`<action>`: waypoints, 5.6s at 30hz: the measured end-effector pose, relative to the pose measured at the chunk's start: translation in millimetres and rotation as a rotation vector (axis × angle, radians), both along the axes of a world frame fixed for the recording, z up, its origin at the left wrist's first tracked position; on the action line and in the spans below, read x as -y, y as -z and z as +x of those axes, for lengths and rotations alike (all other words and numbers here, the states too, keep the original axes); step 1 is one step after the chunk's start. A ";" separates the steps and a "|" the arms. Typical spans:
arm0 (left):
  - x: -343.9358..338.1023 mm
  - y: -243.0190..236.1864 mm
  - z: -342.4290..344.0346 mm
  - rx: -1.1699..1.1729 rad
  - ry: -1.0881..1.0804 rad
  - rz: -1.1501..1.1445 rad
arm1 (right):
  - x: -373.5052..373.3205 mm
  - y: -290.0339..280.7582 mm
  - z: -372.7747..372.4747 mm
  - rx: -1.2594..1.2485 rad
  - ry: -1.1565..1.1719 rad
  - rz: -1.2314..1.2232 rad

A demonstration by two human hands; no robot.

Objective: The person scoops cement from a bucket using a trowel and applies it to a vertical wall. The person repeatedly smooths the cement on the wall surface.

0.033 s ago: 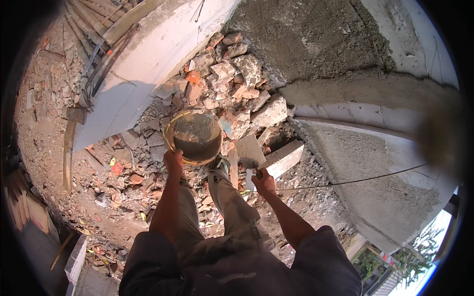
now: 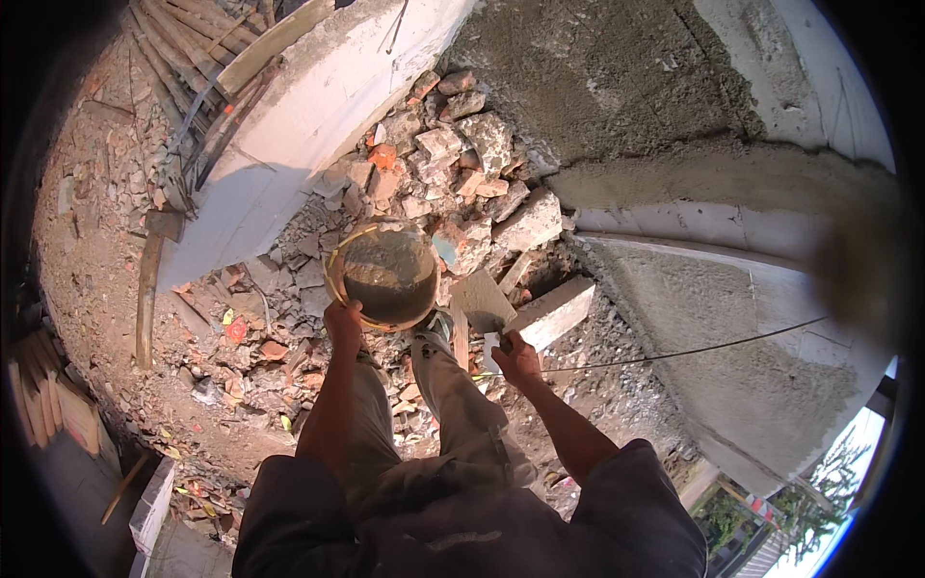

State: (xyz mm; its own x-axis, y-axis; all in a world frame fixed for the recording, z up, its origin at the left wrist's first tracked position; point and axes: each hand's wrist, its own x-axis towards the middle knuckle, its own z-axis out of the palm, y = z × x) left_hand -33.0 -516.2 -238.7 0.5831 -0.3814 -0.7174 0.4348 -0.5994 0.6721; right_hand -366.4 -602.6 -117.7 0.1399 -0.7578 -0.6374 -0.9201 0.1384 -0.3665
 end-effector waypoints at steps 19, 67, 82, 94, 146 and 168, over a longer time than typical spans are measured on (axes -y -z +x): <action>-115.4 -343.6 -54.7 0.428 0.169 0.227 | -3.7 -144.8 102.4 0.149 -1.084 0.119; -38.6 -345.3 -152.4 0.313 -0.236 -0.082 | 158.0 -304.9 15.9 -0.046 -1.097 -0.386; -37.3 -367.0 -159.3 0.271 -0.252 -0.059 | 125.9 -281.0 -5.0 0.189 -1.155 -0.174; -44.3 -363.1 -154.3 0.295 -0.294 -0.105 | 213.1 -444.3 5.5 0.504 -0.799 0.512; -6.4 -358.4 -137.8 0.519 0.058 0.067 | 281.7 -300.0 -56.6 1.986 0.551 0.632; -2.0 -321.9 -133.4 0.487 0.034 0.054 | 136.9 -290.0 -11.7 0.115 -0.916 -0.274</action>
